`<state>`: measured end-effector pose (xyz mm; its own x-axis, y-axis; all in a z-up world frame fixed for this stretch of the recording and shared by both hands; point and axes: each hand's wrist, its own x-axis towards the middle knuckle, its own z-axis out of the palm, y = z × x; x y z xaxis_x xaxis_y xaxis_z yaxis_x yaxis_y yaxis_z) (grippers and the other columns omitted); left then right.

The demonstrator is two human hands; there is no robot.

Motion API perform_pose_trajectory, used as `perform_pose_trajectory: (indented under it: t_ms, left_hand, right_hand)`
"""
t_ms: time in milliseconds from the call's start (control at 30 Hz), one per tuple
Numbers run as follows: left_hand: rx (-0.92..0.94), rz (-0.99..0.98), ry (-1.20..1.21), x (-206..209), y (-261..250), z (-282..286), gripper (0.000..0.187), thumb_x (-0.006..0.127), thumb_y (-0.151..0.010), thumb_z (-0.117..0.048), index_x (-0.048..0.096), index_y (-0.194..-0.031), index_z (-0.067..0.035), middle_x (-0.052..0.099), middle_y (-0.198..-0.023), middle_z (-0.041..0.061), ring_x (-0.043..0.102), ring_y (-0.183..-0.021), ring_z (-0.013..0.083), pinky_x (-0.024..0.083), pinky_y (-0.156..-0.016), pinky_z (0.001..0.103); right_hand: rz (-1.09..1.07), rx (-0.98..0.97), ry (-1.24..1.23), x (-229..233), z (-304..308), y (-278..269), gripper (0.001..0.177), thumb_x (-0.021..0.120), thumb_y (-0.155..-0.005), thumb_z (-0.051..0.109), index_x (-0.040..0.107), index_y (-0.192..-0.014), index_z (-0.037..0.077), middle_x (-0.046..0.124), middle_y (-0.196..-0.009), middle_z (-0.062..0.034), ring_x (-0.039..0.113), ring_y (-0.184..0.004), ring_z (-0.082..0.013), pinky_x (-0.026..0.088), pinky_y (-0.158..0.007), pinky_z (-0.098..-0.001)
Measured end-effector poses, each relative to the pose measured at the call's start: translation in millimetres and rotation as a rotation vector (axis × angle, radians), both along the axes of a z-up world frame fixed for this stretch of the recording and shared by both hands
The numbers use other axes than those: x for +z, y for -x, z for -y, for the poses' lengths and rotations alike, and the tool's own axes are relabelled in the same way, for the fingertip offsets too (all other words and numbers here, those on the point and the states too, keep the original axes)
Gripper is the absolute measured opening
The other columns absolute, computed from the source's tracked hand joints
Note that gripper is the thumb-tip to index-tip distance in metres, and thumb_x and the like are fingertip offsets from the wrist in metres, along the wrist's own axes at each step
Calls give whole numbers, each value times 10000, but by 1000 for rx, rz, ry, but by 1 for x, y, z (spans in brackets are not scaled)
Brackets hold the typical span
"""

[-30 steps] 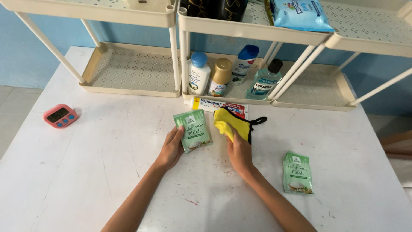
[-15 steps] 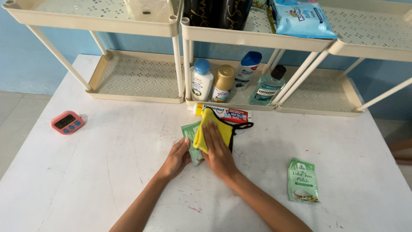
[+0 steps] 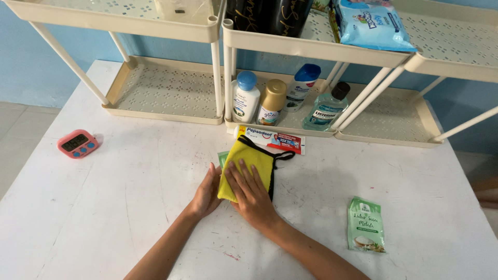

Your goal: The person wipes several small green sachets and a white bottle with a yellow cloth on a white table, then places the sachets on a nearby shelf. The person also wipes a white bottle with a blue cap and places it on the shelf.

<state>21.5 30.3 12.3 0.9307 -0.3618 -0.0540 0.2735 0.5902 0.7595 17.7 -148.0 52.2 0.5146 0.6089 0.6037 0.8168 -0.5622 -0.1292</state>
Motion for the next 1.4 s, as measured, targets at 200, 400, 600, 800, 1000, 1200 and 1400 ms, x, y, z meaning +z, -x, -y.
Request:
perform_pose_trajectory:
  t_ms: [200, 400, 600, 800, 1000, 1200, 1400]
  left_hand:
    - [-44, 73, -61, 8, 1, 3, 846, 230, -999, -659, 270, -1602, -68, 435, -1553, 164, 469, -1393, 276, 432, -1138, 449]
    - [-29, 79, 49, 10, 0, 2, 854, 215, -1018, -673, 288, -1590, -43, 461, -1548, 182, 477, -1428, 296, 425, -1180, 460]
    - [-52, 58, 46, 13, -1, 2, 846, 224, -1005, -665, 300, -1588, -57, 475, -1549, 139, 467, -1411, 282, 424, -1145, 475]
    - [-53, 77, -9, 12, 0, 2, 854, 209, -1010, -667, 311, -1579, -38, 501, -1516, 167, 510, -1371, 292, 453, -1122, 490]
    - [25, 11, -42, 9, 1, 3, 805, 228, -1001, -645, 330, -1564, -79, 512, -1495, 160, 520, -1371, 280, 465, -1124, 462]
    - [-43, 135, -19, 9, 1, 3, 847, 213, -1027, -666, 378, -1552, -22, 542, -1454, 175, 564, -1279, 293, 502, -1041, 468]
    - [54, -99, 2, 11, 4, 1, 753, 263, -960, -620, 408, -1483, -99, 575, -1411, 126, 600, -1268, 249, 532, -1027, 426]
  right_hand:
    - [-42, 12, -52, 2, 7, -17, 912, 844, -756, 128, 412, -1547, -6, 384, -1627, -190, 347, -1518, -393, 304, -1228, -589]
    - [54, 11, 13, 2, 5, -3, 881, 832, -781, 116, 410, -1545, 0, 394, -1622, -181, 355, -1517, -388, 298, -1232, -594]
    - [-11, -24, 15, 1, 9, -13, 880, 837, -759, 114, 439, -1540, 31, 381, -1631, -152, 364, -1513, -358, 308, -1227, -571]
    - [-54, -26, -20, -2, 12, -9, 889, 841, -766, 105, 417, -1543, 18, 342, -1643, -165, 319, -1526, -376, 282, -1237, -576]
    - [77, 23, 54, -10, 5, -3, 934, 854, -782, 117, 365, -1575, 53, 358, -1652, -124, 341, -1532, -299, 280, -1244, -577]
    - [-121, -88, -88, 0, 22, -24, 897, 790, -796, 31, 347, -1575, 16, 357, -1637, -206, 327, -1529, -363, 321, -1233, -551]
    - [75, 39, 63, -7, 4, 1, 818, 754, -829, 16, 394, -1564, 19, 384, -1634, -155, 366, -1523, -326, 293, -1244, -574]
